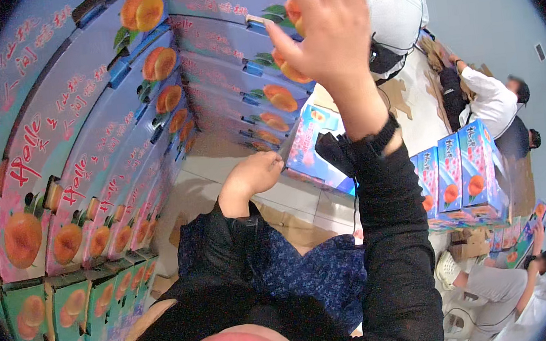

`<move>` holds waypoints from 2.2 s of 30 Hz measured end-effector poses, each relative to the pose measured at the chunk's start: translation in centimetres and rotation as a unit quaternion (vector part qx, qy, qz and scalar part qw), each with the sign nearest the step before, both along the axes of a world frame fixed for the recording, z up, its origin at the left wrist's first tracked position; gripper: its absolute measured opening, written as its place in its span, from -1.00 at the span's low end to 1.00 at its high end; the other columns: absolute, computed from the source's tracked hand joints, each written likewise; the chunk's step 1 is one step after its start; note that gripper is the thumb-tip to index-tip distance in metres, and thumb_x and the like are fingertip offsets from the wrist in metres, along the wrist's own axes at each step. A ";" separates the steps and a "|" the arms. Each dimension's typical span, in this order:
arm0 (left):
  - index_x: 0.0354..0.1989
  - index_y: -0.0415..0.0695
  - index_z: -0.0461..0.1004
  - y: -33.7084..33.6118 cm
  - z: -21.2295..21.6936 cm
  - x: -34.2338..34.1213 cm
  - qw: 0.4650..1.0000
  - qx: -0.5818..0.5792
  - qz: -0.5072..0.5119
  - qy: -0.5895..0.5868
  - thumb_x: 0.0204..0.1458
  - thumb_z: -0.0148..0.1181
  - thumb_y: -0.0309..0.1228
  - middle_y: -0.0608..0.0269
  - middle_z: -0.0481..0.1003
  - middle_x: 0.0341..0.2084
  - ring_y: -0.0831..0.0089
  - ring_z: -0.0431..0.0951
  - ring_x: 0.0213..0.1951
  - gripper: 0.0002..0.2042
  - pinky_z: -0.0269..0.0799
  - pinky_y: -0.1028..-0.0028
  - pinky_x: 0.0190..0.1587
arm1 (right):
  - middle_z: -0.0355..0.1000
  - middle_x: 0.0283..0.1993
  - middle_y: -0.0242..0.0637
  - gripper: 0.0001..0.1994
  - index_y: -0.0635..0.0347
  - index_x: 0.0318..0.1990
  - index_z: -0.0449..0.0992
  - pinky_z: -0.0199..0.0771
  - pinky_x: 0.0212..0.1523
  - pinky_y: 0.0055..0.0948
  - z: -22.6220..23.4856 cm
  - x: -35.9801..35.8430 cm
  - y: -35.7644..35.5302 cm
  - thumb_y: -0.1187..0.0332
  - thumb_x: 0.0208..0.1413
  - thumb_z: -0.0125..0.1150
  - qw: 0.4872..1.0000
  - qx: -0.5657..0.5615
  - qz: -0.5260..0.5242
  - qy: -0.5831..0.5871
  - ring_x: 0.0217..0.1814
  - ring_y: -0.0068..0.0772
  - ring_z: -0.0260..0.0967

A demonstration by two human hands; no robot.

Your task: The recorder is assembling and stacking fruit boxes in a factory setting.

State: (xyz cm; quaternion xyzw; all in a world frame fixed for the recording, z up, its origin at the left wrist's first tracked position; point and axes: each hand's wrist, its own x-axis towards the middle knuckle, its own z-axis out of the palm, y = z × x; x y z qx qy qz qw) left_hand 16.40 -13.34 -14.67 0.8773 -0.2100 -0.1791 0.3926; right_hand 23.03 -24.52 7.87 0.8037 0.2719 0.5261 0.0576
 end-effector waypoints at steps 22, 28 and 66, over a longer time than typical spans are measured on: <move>-0.19 -0.23 0.48 -3.4 -4.0 2.0 0.990 0.014 -0.139 -0.004 -0.01 -0.02 -0.22 -0.13 0.48 -0.22 0.00 0.46 -0.11 -0.65 0.35 0.22 -0.05 | 0.46 -0.63 -0.17 -0.43 0.28 -0.55 0.51 0.44 -0.51 -0.40 -13.5 -32.0 -16.5 -0.18 -0.29 0.33 0.348 0.127 -0.411 0.833 -0.57 -0.33 0.47; -0.13 -0.26 0.45 -5.0 -10.4 0.7 0.974 -0.030 -0.225 -0.029 -0.01 0.08 -0.25 -0.04 0.52 -0.25 0.21 0.52 -0.18 -0.65 0.40 0.35 -0.13 | 0.46 -0.62 -0.23 -0.65 0.24 -0.57 0.43 0.44 -0.61 -0.58 -17.8 -39.3 -18.4 0.12 0.03 0.23 0.286 0.482 -0.251 0.789 -0.63 -0.42 0.46; -0.06 -0.31 0.35 -3.7 -14.2 -0.7 0.919 0.159 -0.290 0.215 0.11 0.01 -0.17 0.11 0.48 -0.23 0.41 0.48 -0.17 -0.59 0.36 0.47 -0.10 | 0.46 -0.46 -0.16 -0.79 0.25 -0.32 0.51 0.47 -0.46 -0.33 -35.8 -79.0 -18.4 0.31 -0.09 0.19 0.049 0.724 -0.393 0.565 -0.46 -0.26 0.42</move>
